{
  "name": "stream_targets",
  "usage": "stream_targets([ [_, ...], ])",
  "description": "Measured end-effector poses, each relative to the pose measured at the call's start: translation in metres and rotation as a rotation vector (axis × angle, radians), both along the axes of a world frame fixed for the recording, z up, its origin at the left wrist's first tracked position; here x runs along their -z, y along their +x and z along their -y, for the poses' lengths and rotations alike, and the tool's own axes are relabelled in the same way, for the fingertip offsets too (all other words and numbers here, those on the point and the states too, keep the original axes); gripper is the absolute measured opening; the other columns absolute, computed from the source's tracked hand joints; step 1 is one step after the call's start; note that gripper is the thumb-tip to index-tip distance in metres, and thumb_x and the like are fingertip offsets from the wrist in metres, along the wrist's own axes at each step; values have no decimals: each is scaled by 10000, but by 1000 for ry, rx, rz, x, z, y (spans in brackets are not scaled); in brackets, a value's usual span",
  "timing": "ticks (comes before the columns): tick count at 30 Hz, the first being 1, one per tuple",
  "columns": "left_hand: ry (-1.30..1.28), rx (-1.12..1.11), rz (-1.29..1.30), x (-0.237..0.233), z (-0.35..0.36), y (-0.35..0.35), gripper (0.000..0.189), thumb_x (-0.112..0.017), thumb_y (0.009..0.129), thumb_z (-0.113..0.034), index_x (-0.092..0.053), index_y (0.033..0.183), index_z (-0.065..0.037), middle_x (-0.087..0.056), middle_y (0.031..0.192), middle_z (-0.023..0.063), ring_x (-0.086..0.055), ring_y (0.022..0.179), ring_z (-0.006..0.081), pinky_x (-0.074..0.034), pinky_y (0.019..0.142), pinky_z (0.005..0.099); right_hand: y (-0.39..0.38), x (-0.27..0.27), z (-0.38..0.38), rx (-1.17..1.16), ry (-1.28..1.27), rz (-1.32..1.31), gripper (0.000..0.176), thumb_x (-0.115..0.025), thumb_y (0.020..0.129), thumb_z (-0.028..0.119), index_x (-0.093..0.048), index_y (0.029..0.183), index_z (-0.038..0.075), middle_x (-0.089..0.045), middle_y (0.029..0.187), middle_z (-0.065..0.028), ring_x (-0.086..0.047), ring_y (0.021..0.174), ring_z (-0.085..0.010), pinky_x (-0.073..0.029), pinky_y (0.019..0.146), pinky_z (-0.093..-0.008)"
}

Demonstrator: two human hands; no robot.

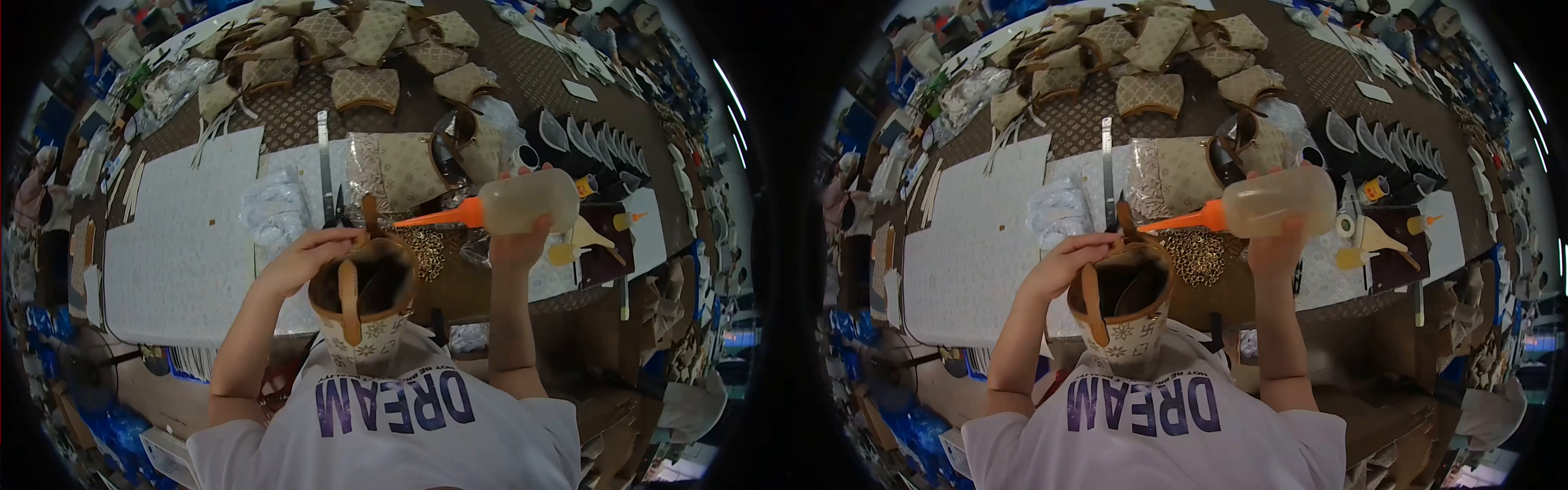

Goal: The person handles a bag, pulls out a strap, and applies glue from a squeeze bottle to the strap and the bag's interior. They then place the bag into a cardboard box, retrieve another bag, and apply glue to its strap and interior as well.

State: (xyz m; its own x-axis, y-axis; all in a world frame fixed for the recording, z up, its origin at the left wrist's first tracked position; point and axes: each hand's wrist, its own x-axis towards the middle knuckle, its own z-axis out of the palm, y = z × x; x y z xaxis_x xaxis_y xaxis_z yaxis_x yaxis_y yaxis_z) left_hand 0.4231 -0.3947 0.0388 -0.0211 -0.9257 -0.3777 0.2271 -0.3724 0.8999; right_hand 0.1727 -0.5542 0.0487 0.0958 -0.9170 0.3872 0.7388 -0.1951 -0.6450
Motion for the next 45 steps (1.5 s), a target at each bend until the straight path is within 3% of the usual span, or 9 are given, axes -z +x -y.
stream_targets([
  [4, -24, -69, -50, 25, 6, 6, 377, -480, 844, 23, -551, 1214, 35, -594, 1176, 88, -539, 1092, 150, -423, 929, 257, -80, 15, 11, 179, 313, 340, 491, -544, 911, 399, -452, 1256, 61, -537, 1223, -118, -537, 1128, -275, -454, 972, -444],
  [18, -359, -378, -60, 16, 260, -95, 388, -423, 901, 58, -482, 1284, 32, -528, 1250, 125, -549, 1081, 207, -467, 906, 316, -294, 91, -101, 890, 661, 583, 487, -682, 834, 314, -504, 1178, 18, -539, 1197, -118, -536, 1106, -261, -470, 949, -398],
  [22, -5, -557, -478, 25, 337, -146, 386, -306, 981, -47, -390, 1356, -9, -498, 1173, 113, -544, 968, 196, -484, 871, 351, -323, 93, -129, 1041, 641, 590, 574, -705, 814, 311, -456, 1236, 11, -509, 1218, -127, -513, 1138, -267, -467, 968, -398],
  [24, 65, -504, -754, 47, 363, -165, 445, -271, 1010, -188, -235, 1444, -92, -322, 1434, 114, -360, 1295, 214, -377, 1041, 396, -339, 98, -140, 1098, 636, 603, 602, -707, 812, 316, -436, 1252, 7, -498, 1229, -130, -514, 1137, -268, -482, 956, -390],
  [27, 334, -785, -729, 52, 381, -198, 373, -262, 1000, -126, -420, 1318, -11, -418, 1332, 137, -444, 1183, 264, -326, 1079, 422, -352, 98, -149, 1200, 680, 627, 599, -707, 812, 312, -438, 1248, 1, -502, 1227, -133, -514, 1139, -269, -489, 950, -385],
  [34, 473, -824, -751, 49, 363, -244, 344, -309, 964, -107, -478, 1226, 38, -431, 1312, 169, -442, 1185, 297, -377, 1033, 370, -355, 92, -126, 1079, 633, 544, 561, -688, 825, 339, -465, 1214, 2, -530, 1185, -118, -544, 1098, -250, -508, 907, -350],
  [37, 319, -221, -1146, 26, 295, -240, 363, -336, 970, -88, -391, 1315, 13, -517, 1086, 117, -538, 964, 247, -485, 866, 325, -352, 92, -110, 1011, 611, 515, 603, -689, 825, 336, -429, 1245, -8, -499, 1221, -129, -507, 1150, -268, -484, 955, -370],
  [39, 73, -154, -1046, -84, 208, -259, 301, -341, 978, -123, -487, 1219, -17, -524, 810, 68, -571, 824, 208, -473, 705, 276, -344, 87, -101, 992, 621, 461, 635, -683, 828, 348, -402, 1270, -11, -471, 1254, -135, -494, 1164, -274, -476, 967, -369],
  [45, -914, 218, -1225, -159, 67, -216, 320, -262, 1008, -390, -444, 1100, -144, -484, 753, 29, -560, 575, 165, -391, 549, 316, -307, 81, -70, 848, 613, 331, 639, -681, 830, 348, -397, 1275, -13, -468, 1259, -139, -492, 1167, -278, -473, 972, -372],
])
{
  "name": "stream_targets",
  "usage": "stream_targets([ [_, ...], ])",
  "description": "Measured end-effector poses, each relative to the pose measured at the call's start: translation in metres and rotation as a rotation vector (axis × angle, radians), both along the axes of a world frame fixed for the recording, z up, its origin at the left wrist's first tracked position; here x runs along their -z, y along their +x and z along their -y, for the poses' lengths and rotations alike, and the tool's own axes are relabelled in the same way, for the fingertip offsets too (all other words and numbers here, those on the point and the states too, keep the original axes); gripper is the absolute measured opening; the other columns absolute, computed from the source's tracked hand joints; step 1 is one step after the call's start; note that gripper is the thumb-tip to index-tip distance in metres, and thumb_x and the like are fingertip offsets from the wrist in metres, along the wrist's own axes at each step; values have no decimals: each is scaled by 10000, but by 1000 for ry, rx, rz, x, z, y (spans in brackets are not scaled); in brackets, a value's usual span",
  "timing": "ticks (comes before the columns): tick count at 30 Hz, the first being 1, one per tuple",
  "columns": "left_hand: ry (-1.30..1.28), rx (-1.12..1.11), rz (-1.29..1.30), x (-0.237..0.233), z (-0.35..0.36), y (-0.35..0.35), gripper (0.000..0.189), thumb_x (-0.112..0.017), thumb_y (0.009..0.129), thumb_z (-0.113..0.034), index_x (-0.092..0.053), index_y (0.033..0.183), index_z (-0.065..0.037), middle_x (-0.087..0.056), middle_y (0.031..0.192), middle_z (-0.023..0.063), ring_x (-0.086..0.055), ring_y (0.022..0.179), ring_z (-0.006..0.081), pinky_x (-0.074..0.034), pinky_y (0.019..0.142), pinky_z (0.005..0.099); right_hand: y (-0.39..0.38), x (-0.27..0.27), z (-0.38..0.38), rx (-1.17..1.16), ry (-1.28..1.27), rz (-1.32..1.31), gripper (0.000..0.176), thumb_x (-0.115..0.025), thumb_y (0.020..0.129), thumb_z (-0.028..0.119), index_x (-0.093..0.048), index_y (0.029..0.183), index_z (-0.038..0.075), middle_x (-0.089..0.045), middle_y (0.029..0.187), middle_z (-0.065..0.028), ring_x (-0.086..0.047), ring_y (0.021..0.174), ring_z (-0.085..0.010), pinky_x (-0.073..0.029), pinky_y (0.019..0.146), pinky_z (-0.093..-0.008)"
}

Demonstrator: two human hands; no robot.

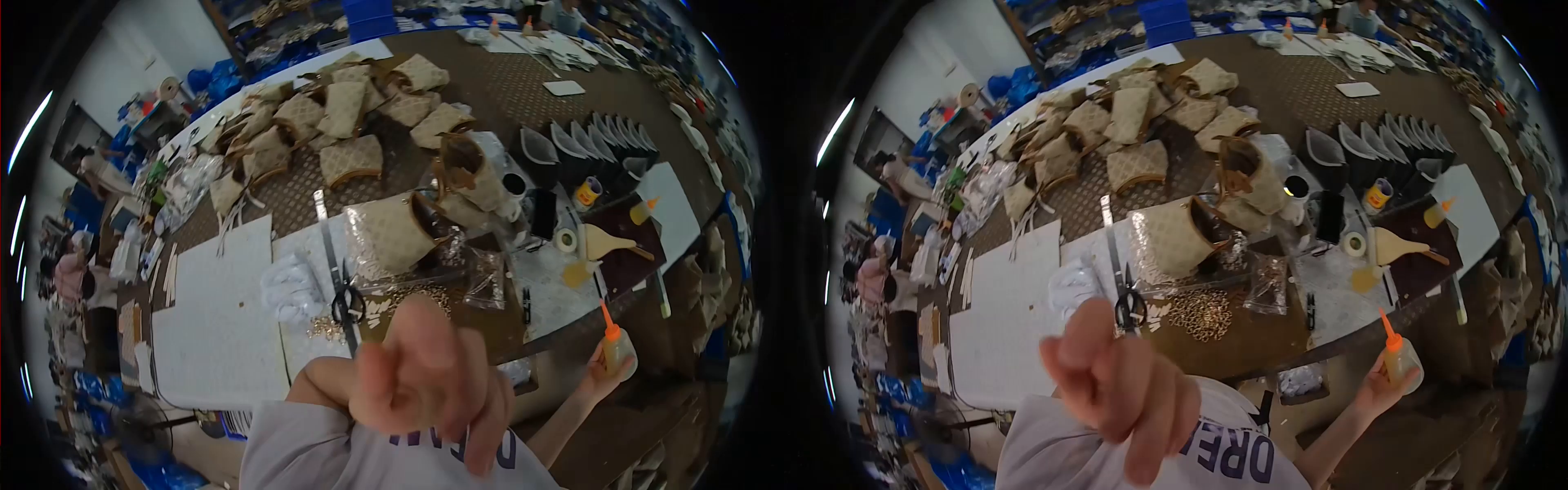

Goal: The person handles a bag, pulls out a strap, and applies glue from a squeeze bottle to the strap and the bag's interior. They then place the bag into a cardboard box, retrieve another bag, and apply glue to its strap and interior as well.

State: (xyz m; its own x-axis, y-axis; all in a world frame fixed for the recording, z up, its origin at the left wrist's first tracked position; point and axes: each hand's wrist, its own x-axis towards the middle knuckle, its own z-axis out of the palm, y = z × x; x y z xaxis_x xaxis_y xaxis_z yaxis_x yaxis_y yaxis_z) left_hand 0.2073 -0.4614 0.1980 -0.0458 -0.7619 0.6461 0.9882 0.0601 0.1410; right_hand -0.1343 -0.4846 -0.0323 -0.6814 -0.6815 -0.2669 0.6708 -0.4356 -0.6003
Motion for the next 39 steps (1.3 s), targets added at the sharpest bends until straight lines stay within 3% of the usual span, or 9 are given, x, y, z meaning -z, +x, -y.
stream_targets([
  [9, -428, -342, -185, -17, -50, 62, 325, -283, 999, -409, -435, 1073, -132, -484, 778, 37, -537, 594, 165, -396, 583, 315, 104, 15, 53, -339, 11, -1, 646, -678, 832, 347, -390, 1282, -17, -464, 1266, -144, -489, 1171, -284, -469, 979, -376],
  [20, -585, -537, -219, -21, -57, 113, 339, -309, 988, -432, -425, 1040, -117, -482, 809, 47, -510, 618, 166, -402, 625, 313, 290, 46, 36, -783, 132, 121, 653, -674, 835, 345, -381, 1290, -21, -459, 1274, -150, -484, 1176, -290, -464, 987, -380],
  [23, -585, -548, -234, -20, -51, 127, 345, -316, 985, -438, -422, 1031, -113, -482, 817, 50, -503, 624, 166, -403, 637, 312, 300, 45, 40, -802, 138, 126, 655, -673, 836, 345, -379, 1292, -22, -458, 1277, -152, -483, 1178, -292, -462, 989, -382],
  [27, -568, -546, -268, -19, -45, 142, 353, -325, 981, -446, -418, 1019, -108, -482, 828, 53, -493, 633, 166, -406, 652, 312, 256, 38, 67, -713, 95, 66, 658, -672, 837, 345, -376, 1295, -24, -456, 1280, -155, -482, 1179, -294, -461, 992, -383],
  [34, -364, -581, -386, -9, -43, 149, 370, -341, 975, -461, -411, 998, -99, -481, 848, 60, -475, 648, 167, -409, 678, 311, 172, 2, 95, -551, -51, -22, 663, -669, 839, 344, -370, 1301, -27, -453, 1285, -159, -479, 1183, -299, -457, 998, -386],
  [36, -124, -622, -447, 0, -35, 158, 375, -346, 973, -465, -409, 992, -96, -481, 853, 62, -470, 652, 167, -411, 686, 310, 159, -6, 94, -522, -107, -26, 664, -669, 840, 344, -369, 1302, -27, -452, 1287, -160, -478, 1184, -300, -456, 999, -387],
  [37, 50, -647, -382, 8, -24, 171, 337, -397, 971, -408, -433, 964, -74, -484, 888, 66, -490, 792, 176, -421, 767, 317, 155, -10, 92, -490, -134, -35, 665, -668, 840, 344, -368, 1303, -28, -451, 1288, -161, -478, 1184, -301, -456, 1000, -387],
  [39, 348, -622, -456, 20, -3, 189, 228, -416, 974, -272, -452, 926, -52, -488, 857, 67, -511, 894, 188, -419, 814, 320, 156, -16, 85, -386, -178, -96, 706, -658, 850, 328, -309, 1335, -49, -414, 1315, -173, -457, 1204, -317, -446, 1015, -403],
])
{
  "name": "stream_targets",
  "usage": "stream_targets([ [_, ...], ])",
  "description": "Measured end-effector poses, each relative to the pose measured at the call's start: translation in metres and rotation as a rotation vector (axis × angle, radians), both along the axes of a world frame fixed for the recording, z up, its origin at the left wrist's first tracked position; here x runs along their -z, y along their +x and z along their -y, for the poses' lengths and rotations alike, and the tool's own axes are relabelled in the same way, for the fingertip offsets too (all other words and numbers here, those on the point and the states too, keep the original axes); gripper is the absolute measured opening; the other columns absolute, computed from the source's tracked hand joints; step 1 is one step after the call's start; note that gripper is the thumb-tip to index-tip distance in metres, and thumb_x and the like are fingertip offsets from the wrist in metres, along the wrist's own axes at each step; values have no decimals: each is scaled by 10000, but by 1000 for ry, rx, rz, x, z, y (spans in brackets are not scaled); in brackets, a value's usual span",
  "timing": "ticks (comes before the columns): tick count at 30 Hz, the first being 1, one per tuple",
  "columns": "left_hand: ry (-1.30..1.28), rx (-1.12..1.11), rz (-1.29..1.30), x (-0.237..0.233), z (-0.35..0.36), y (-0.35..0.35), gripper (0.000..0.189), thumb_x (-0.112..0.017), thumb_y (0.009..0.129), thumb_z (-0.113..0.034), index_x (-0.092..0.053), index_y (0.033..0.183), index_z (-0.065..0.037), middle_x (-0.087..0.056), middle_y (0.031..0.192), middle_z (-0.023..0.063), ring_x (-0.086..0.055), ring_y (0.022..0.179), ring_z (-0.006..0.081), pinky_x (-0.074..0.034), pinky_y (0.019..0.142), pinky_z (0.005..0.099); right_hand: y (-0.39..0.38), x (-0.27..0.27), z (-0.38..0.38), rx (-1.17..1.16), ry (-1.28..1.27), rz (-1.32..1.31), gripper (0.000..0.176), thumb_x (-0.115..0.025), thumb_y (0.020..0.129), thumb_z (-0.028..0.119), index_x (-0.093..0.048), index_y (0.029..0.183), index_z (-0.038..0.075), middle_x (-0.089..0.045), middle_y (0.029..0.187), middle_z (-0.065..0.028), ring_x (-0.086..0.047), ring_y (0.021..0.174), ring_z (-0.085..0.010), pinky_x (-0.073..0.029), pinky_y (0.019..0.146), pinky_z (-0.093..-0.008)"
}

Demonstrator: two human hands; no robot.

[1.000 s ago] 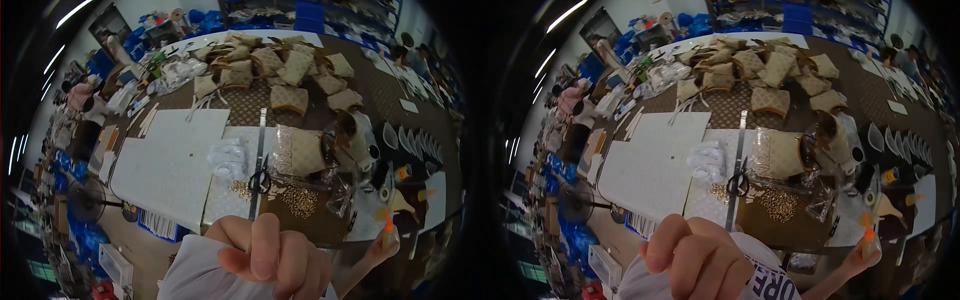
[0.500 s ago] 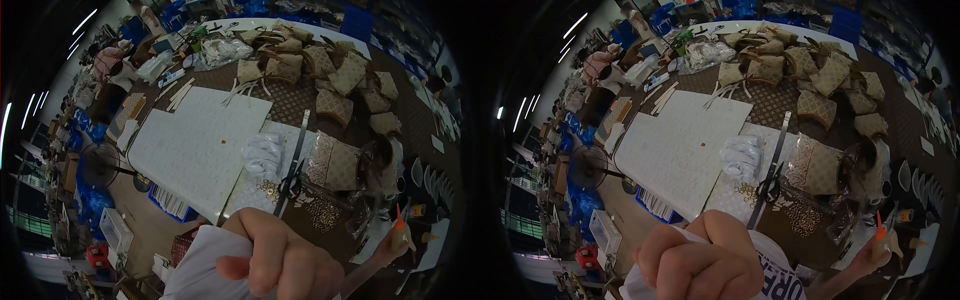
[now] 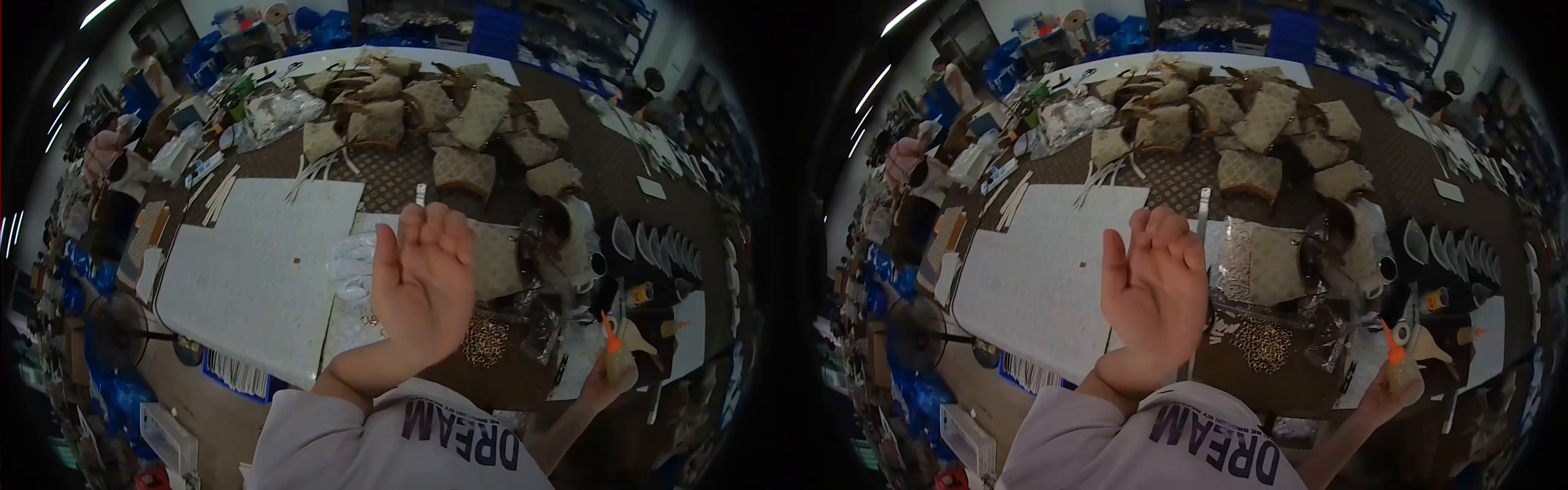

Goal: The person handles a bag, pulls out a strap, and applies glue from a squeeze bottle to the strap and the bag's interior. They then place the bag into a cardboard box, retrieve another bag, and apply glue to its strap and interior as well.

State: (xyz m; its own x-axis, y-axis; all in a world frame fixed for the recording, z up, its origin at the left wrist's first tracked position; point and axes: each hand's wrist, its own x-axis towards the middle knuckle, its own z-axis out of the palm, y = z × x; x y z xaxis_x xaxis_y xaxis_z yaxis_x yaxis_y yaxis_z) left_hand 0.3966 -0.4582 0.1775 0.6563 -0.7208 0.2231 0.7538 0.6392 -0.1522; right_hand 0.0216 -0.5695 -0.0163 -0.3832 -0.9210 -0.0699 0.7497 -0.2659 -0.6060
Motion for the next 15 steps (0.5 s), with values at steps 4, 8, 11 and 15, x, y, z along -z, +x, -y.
stream_targets([
  [4, 128, -15, -59, 32, 22, 12, 238, -428, 966, -238, -479, 944, -7, -526, 958, 125, -530, 976, 246, -431, 923, 355, 6, -10, -9, -19, -14, 92, 658, -652, 858, 310, -344, 1313, -52, -444, 1292, -169, -477, 1186, -309, -472, 986, -397],
  [8, 116, -19, -33, 44, 23, 9, 225, -432, 964, -223, -484, 936, -6, -531, 984, 131, -530, 999, 249, -436, 942, 358, 8, -10, -13, 4, 25, 79, 625, -649, 860, 321, -381, 1292, -43, -471, 1268, -159, -505, 1159, -289, -501, 943, -381],
  [11, 154, -21, -44, 45, 22, 7, 220, -435, 965, -220, -482, 935, -7, -530, 978, 129, -531, 991, 240, -442, 926, 352, 8, -8, -15, 41, 66, 72, 611, -643, 863, 332, -399, 1284, -38, -486, 1251, -152, -520, 1140, -273, -509, 924, -368],
  [15, 181, -6, 27, 51, 21, 7, 145, -484, 948, -172, -490, 964, -28, -536, 994, 105, -532, 975, 209, -447, 894, 326, 9, -6, -17, 87, 76, 7, 596, -635, 870, 339, -416, 1277, -38, -487, 1243, -147, -524, 1132, -268, -501, 933, -364],
])
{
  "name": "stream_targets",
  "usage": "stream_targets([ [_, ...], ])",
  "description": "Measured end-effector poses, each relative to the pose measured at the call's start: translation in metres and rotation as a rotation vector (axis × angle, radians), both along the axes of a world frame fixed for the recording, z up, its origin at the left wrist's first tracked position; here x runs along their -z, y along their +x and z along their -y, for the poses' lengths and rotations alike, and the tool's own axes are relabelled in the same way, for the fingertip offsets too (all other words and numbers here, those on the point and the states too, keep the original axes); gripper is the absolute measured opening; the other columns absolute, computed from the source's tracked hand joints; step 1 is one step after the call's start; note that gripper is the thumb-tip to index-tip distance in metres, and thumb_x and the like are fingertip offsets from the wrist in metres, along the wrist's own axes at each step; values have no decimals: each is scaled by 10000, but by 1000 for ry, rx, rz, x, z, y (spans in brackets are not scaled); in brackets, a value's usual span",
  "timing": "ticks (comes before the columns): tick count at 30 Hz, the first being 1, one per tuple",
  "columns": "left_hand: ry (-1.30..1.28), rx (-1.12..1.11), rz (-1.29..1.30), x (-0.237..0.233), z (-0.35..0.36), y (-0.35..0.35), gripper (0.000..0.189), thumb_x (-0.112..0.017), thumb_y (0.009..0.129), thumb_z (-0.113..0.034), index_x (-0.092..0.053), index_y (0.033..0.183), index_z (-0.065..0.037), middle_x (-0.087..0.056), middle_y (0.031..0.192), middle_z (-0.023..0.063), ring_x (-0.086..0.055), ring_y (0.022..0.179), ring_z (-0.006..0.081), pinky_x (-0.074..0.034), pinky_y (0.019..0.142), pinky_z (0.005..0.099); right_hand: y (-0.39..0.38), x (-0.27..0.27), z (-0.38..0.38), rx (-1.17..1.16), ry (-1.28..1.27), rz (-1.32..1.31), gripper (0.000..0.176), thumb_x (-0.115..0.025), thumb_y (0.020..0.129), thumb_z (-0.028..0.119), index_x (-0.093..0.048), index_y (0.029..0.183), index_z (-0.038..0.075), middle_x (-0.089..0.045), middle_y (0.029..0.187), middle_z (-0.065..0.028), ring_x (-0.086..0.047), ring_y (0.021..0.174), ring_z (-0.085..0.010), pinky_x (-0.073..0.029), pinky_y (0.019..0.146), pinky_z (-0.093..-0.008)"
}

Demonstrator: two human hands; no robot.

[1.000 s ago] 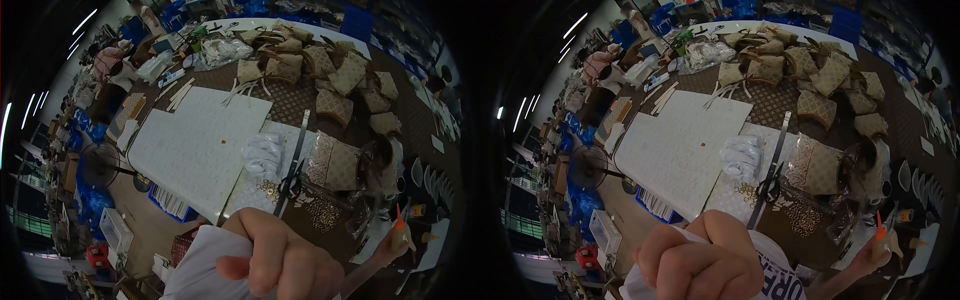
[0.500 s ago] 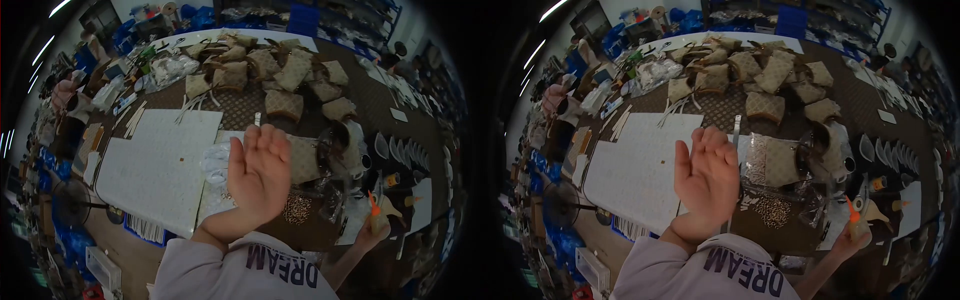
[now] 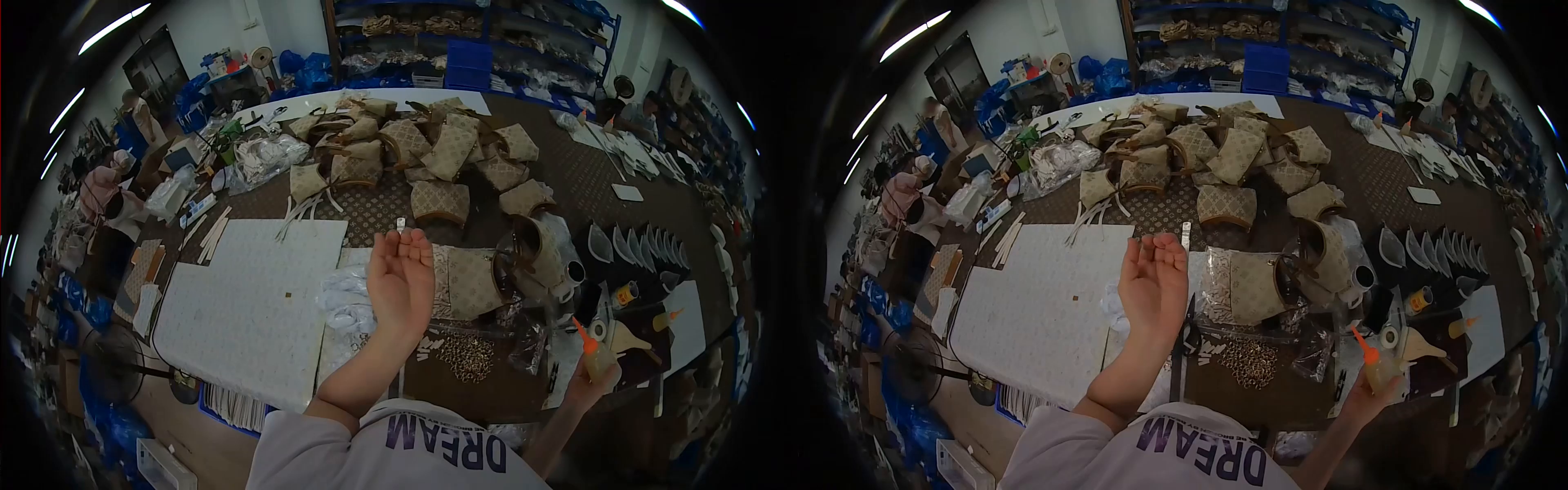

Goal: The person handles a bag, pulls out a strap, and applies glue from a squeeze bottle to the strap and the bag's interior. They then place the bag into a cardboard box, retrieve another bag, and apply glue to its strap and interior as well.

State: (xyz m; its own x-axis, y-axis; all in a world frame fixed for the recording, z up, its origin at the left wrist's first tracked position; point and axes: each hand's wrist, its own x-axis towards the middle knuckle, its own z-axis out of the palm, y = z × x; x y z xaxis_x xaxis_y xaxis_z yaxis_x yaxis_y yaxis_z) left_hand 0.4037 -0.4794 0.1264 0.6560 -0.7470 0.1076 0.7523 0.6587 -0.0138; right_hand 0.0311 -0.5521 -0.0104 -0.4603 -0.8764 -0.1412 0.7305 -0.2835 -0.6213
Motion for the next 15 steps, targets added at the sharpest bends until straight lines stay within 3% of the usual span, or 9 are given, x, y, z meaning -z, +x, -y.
stream_targets([
  [3, 169, -44, 168, -10, -5, -8, 114, -554, 908, -97, -501, 1003, -63, -541, 1009, 69, -529, 953, 172, -444, 869, 301, -8, 9, 3, -48, -2, 4, 614, -631, 871, 348, -398, 1287, -39, -472, 1250, -154, -512, 1145, -270, -490, 948, -370],
  [4, 163, -34, 246, -5, -5, -8, 212, -589, 877, -36, -506, 1065, -87, -545, 1022, 42, -524, 946, 141, -441, 838, 266, -16, 17, 4, -68, -20, -13, 618, -630, 872, 350, -393, 1288, -40, -468, 1254, -158, -506, 1151, -273, -486, 952, -376],
  [7, 30, 152, 282, -6, -13, -6, 178, -563, 904, -52, -546, 1080, -68, -551, 1025, 39, -512, 913, 108, -442, 740, 216, -29, 39, 20, -146, -65, -40, 627, -629, 871, 354, -381, 1292, -39, -457, 1261, -164, -495, 1164, -279, -478, 962, -388],
  [9, 238, 146, 394, -26, -28, -14, 170, -547, 917, -66, -563, 1085, -52, -555, 999, 28, -513, 879, 101, -435, 724, 203, -21, 38, 29, -177, -53, -37, 629, -631, 870, 352, -379, 1295, -36, -455, 1263, -162, -493, 1165, -280, -477, 963, -391],
  [12, 47, 124, 710, -28, -43, -5, 184, -502, 935, -84, -586, 1094, -46, -613, 911, 27, -565, 737, 108, -432, 607, 218, -12, 34, 36, -201, -36, -25, 632, -635, 867, 351, -374, 1299, -30, -452, 1264, -159, -490, 1167, -281, -476, 965, -394],
  [14, -11, -168, 1173, -46, -59, 4, 182, -499, 917, -77, -622, 1047, -47, -636, 905, 47, -577, 687, 125, -432, 572, 230, -7, 31, 39, -216, -30, -10, 634, -637, 866, 350, -372, 1301, -26, -450, 1266, -157, -488, 1168, -282, -475, 967, -397],
  [15, 17, -493, 1525, -61, -66, 9, 183, -501, 902, -74, -640, 1016, -49, -645, 907, 62, -581, 667, 137, -433, 562, 238, -7, 29, 39, -221, -28, -3, 635, -638, 865, 349, -370, 1303, -24, -449, 1266, -156, -487, 1169, -283, -474, 968, -398],
])
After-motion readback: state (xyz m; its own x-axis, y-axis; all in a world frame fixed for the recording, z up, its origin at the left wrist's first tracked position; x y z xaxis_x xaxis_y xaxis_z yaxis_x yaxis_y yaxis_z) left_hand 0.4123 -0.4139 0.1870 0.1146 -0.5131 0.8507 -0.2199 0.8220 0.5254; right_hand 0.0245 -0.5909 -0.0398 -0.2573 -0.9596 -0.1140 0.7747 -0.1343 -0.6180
